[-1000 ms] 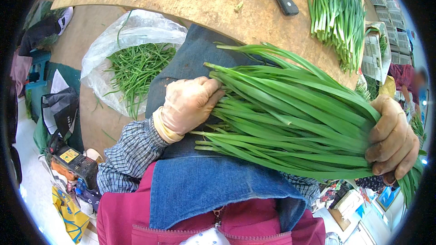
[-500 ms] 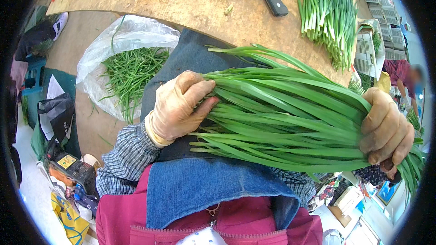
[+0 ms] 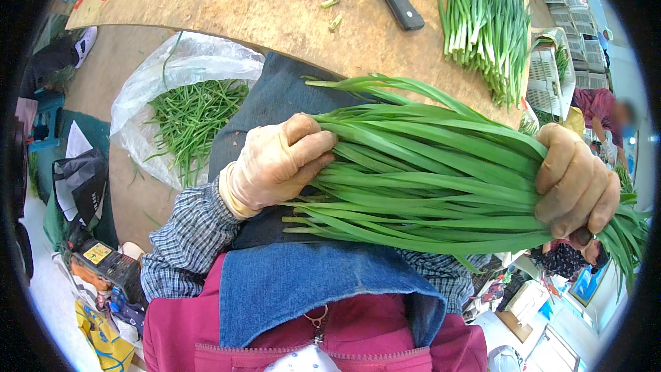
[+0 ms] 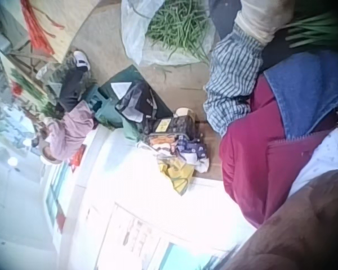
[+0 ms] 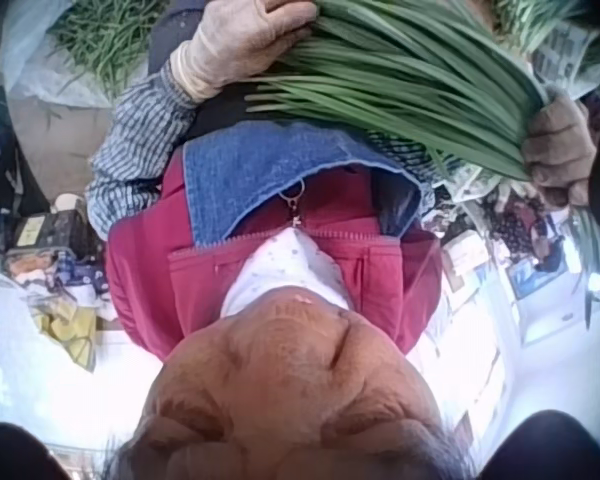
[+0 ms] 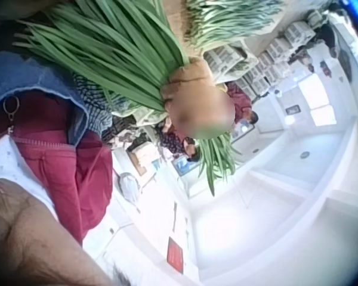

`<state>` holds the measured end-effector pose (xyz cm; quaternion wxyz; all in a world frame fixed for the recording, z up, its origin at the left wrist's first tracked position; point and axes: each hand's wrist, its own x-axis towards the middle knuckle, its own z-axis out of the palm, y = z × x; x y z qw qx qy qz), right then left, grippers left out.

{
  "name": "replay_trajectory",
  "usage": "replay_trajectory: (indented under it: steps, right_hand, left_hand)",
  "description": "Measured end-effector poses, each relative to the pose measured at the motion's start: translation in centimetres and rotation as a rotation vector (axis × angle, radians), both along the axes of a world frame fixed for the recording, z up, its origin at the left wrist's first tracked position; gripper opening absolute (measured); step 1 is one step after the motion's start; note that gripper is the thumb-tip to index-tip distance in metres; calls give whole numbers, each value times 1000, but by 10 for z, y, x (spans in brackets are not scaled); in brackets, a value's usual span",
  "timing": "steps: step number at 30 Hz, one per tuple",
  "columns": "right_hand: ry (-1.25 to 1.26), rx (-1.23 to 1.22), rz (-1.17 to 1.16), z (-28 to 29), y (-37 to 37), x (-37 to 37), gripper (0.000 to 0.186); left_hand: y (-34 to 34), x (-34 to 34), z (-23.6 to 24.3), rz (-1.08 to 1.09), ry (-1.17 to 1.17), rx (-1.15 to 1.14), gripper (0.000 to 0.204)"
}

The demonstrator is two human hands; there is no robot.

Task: The person trims the root ends of green onions using a knife on a wooden cutting board. They gather the trimmed onions into bundles, place them into a white plastic basket, and continue processing additional bunches.

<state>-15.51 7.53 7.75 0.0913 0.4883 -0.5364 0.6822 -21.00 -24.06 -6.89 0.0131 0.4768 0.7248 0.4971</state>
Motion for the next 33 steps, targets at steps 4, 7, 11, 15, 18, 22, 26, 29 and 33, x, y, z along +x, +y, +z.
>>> replay_trajectory:
  steps: [4,7,11,15,18,22,26,29,33]
  right_hand:
    - [-8,22,-14,1,-5,-1,36]
    - [23,30,23,4,-3,-4,36]
    - [24,4,-9,1,-11,-6,35]
    - [-9,-29,-98,-3,-13,1,31]
    - [-19,-18,-106,-6,-3,3,29]
    - [-8,6,-97,-2,10,11,31]
    - [-1,31,-16,-10,22,2,37]
    - [4,47,6,-10,26,1,42]
    - [22,24,4,-12,34,7,43]
  left_hand:
    - [6,1,-5,19,-66,-15,32]
    - [9,1,-3,44,-239,37,31]
    - [9,-3,-7,-9,-234,30,31]
    - [2,-7,-12,-104,-421,93,29]
    - [-4,-14,-16,-197,-488,228,25]
    - [-18,-18,-17,-279,-858,358,22]
    - [-48,-13,-6,-123,-1290,313,16]
    - [-75,-13,-7,-17,-1097,149,15]
    - [-133,-12,-3,439,-1166,228,16]
